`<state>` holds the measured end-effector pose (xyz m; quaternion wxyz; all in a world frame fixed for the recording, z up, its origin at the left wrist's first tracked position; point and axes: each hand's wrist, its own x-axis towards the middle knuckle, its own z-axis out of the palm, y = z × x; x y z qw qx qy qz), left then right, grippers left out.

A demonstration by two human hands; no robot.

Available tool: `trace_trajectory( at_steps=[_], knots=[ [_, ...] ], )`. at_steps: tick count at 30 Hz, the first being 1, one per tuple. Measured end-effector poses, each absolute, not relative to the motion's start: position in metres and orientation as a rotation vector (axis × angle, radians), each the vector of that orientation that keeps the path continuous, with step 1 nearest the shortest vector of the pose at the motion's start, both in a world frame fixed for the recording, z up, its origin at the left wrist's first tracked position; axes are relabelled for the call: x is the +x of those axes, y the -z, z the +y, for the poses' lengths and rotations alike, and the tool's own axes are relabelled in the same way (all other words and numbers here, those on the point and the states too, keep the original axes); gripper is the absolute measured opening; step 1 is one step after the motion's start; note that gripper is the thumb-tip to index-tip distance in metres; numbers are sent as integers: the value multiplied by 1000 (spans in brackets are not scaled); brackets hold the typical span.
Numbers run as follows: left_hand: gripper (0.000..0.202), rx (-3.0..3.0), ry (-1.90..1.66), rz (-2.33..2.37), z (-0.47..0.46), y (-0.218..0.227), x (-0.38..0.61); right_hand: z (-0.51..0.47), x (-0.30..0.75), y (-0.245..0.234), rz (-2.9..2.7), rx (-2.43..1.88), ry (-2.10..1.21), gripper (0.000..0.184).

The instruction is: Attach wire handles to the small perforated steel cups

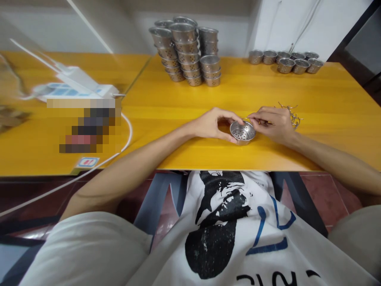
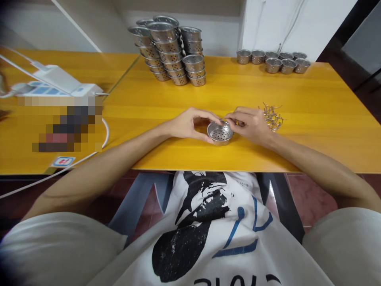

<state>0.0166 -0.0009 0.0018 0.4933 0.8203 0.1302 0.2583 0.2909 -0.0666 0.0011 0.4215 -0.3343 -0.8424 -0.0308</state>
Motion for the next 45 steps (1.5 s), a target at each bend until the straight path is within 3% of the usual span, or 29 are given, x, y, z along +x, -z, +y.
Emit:
trace_trajectory(
  at_steps=[13, 21, 36, 45],
  knots=[
    [72, 2038, -615, 332, 0, -3, 15, -67, 288, 1, -2105, -905, 9, 21],
    [69, 2127, -664, 313, 10, -5, 15, -68, 295, -13, -2170, -808, -517, 37],
    [68, 2166, -682, 332, 10, 0, 18, -69, 291, -15, -2075, -862, -1076, 47],
    [69, 2110, -653, 363, 3, -1, 21, -72, 289, -14, -2159, -928, -1011, 46]
  ],
)
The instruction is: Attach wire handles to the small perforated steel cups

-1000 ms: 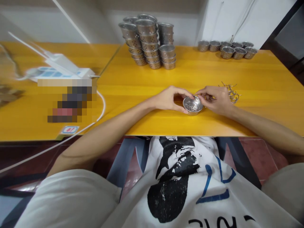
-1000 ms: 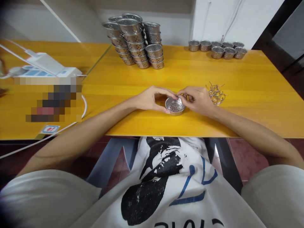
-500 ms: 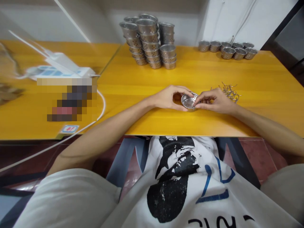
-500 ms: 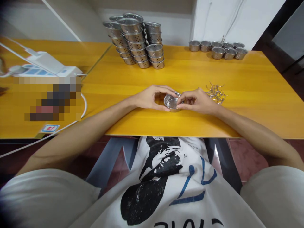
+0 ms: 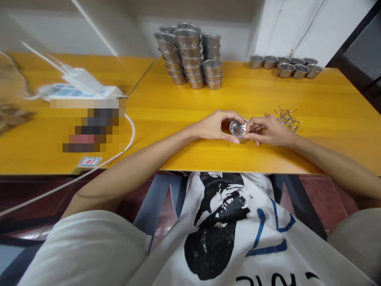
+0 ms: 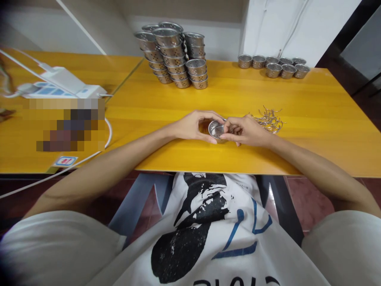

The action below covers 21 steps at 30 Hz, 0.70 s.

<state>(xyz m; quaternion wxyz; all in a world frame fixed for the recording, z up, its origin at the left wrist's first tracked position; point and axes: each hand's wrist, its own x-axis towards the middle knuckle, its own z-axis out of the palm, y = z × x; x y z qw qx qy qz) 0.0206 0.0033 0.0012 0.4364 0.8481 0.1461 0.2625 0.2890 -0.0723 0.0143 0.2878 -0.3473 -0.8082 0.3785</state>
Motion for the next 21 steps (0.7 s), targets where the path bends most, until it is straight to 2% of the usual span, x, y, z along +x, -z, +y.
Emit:
trace_trajectory(
  at_steps=[7, 21],
  knots=[
    [70, 2091, -617, 377, 0, -4, 23, -75, 289, -14, -2141, -977, -984, 48],
    [69, 2035, -640, 377, 4, 2, 23, -77, 282, -17, -2007, -996, -1180, 51]
  ],
)
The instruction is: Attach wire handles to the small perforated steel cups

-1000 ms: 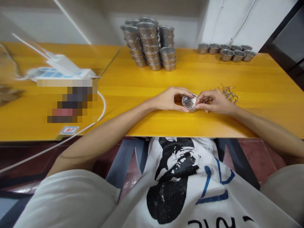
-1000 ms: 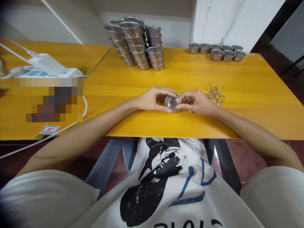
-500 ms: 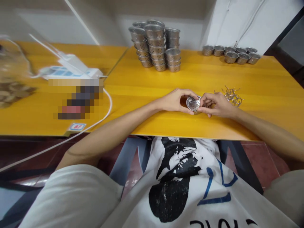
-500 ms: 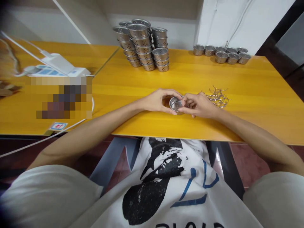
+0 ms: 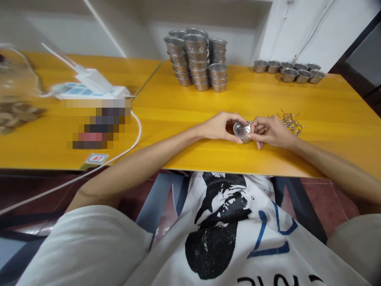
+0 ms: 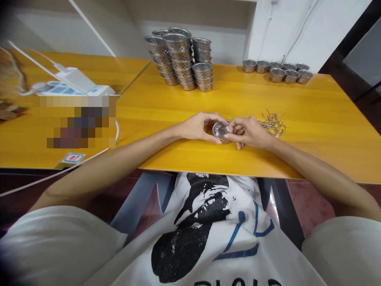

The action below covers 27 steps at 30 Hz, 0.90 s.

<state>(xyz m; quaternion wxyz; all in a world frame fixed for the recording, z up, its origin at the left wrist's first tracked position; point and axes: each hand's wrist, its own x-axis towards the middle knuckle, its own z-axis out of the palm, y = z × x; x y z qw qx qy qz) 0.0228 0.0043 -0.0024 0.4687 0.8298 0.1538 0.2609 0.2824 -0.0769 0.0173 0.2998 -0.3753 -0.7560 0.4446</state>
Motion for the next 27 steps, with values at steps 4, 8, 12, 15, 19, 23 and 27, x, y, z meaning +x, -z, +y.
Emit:
trace_trajectory(
  at_steps=[4, 8, 12, 15, 19, 23, 27],
  knots=[
    [69, 2043, -641, 368, 5, 2, 24, -75, 283, -21, -1994, -1016, -1237, 53],
    [68, 2053, -648, 361, 6, 2, 24, -74, 283, -27, -1997, -1009, -1305, 52],
    [69, 2031, -641, 378, 4, 1, 24, -71, 284, -30, -1974, -1001, -1392, 53],
    [74, 2012, -632, 397, 4, 0, 25, -69, 285, -29, -1957, -996, -1437, 52],
    [78, 2002, -628, 411, 5, 0, 25, -66, 286, -28, -1954, -984, -1470, 52],
    [79, 2001, -626, 416, 8, 3, 24, -64, 287, -26, -1957, -955, -1483, 52],
    [77, 2015, -634, 417, 8, 4, 24, -63, 288, -28, -1975, -922, -1493, 52]
  ],
)
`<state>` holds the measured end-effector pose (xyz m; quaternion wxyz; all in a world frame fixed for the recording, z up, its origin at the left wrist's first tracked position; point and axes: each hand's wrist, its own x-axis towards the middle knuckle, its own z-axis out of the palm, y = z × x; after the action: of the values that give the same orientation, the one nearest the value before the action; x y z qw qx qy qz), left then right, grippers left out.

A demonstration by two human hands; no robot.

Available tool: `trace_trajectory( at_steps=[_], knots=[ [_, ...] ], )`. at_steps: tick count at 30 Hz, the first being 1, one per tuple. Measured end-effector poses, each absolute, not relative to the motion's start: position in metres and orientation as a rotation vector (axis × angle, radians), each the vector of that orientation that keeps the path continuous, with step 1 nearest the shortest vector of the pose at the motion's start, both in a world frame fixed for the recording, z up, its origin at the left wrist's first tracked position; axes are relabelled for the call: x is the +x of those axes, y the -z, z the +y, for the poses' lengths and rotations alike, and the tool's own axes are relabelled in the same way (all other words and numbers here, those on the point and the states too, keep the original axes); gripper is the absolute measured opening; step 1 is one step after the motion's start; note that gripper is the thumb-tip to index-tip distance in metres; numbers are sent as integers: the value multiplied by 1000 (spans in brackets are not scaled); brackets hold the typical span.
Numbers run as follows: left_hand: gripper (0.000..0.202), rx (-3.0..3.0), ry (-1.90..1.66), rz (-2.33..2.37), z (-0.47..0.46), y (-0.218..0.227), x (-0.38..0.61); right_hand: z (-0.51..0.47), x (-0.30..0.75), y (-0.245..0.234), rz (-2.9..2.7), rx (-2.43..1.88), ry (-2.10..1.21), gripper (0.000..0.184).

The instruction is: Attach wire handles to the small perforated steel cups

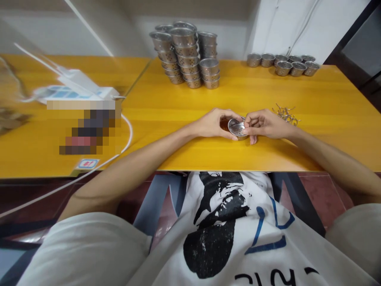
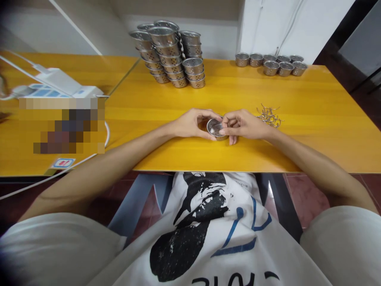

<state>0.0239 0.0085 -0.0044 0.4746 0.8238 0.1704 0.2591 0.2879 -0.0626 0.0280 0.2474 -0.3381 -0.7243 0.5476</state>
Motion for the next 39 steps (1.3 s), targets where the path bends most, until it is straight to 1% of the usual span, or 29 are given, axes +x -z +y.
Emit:
trace_trajectory(
  at_steps=[15, 19, 26, 30, 35, 36, 37, 39],
  knots=[
    [76, 1958, -629, 423, 9, 6, 25, -65, 286, -21, -1883, -909, -1460, 57],
    [78, 1967, -646, 426, 11, 10, 25, -65, 285, -20, -1913, -937, -1414, 57],
    [76, 2000, -651, 436, 9, 10, 24, -67, 285, -19, -1937, -924, -1379, 55],
    [73, 2059, -677, 432, 8, 9, 23, -71, 284, -16, -1907, -985, -1259, 54],
    [64, 2173, -928, 491, 9, 6, 23, -73, 283, -12, -1871, -1027, -888, 49],
    [64, 2204, -988, 520, 8, 4, 23, -73, 282, -11, -1844, -1037, -829, 50],
    [64, 2241, -1037, 548, 7, 2, 23, -72, 282, -10, -1809, -1049, -802, 57],
    [65, 2324, -1106, 581, 3, -1, 24, -71, 280, -7, -1731, -1067, -864, 72]
  ],
)
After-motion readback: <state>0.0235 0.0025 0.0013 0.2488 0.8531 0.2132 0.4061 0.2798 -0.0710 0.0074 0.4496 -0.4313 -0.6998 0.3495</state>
